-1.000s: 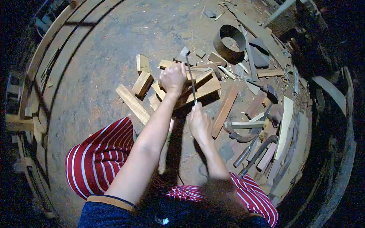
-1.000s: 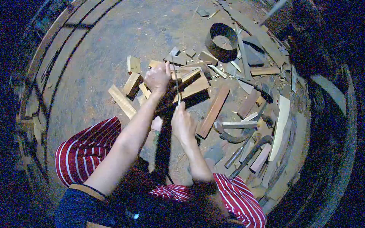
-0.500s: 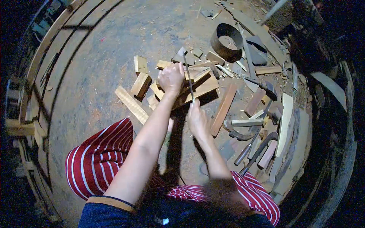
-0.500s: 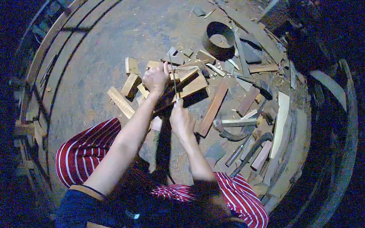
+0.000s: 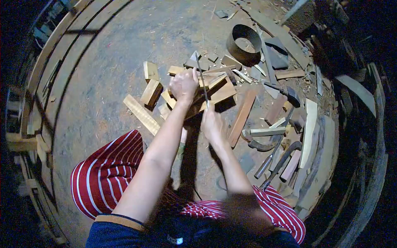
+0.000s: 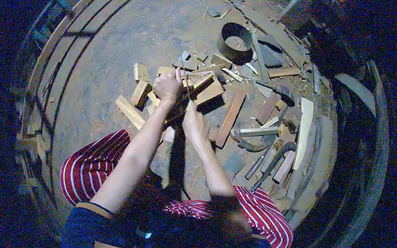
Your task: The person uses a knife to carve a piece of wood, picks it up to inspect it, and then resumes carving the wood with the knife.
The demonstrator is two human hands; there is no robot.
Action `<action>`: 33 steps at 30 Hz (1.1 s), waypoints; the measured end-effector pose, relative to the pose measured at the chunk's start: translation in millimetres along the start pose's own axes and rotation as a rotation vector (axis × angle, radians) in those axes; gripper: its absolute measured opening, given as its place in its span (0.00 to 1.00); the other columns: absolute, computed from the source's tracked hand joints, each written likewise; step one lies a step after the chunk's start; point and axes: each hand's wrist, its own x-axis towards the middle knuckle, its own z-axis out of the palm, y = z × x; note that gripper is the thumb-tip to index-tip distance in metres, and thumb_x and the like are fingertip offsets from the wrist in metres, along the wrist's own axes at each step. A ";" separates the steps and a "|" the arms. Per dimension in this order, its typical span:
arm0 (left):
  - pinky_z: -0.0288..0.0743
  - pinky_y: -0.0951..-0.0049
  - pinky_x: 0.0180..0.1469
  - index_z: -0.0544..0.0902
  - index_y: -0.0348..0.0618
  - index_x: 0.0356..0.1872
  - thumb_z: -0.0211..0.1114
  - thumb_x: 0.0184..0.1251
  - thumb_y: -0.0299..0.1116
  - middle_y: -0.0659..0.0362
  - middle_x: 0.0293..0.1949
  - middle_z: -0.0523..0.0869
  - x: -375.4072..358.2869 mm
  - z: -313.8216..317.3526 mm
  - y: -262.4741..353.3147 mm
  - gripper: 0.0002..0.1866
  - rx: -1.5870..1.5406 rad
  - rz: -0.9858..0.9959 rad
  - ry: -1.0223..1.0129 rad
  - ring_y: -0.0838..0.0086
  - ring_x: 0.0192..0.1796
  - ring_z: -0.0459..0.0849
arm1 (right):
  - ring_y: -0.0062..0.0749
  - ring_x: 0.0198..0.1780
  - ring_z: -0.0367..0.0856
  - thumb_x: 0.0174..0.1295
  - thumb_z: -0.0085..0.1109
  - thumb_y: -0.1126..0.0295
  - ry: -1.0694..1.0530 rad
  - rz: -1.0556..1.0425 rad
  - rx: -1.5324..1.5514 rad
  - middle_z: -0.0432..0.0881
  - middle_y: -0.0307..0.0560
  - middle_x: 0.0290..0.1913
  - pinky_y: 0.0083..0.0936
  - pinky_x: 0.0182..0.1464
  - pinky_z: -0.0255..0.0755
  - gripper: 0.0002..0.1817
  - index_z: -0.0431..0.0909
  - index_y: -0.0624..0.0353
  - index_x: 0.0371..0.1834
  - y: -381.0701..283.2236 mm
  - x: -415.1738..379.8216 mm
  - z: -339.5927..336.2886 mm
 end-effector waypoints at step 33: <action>0.75 0.60 0.25 0.84 0.49 0.17 0.56 0.64 0.50 0.50 0.18 0.83 0.2 -4.1 0.5 0.22 0.030 -0.026 0.017 0.58 0.22 0.83 | 0.60 0.31 0.83 0.69 0.39 0.66 -0.001 -0.047 -0.043 0.83 0.64 0.28 0.54 0.33 0.75 0.12 0.66 0.65 0.45 -7.6 31.8 -8.1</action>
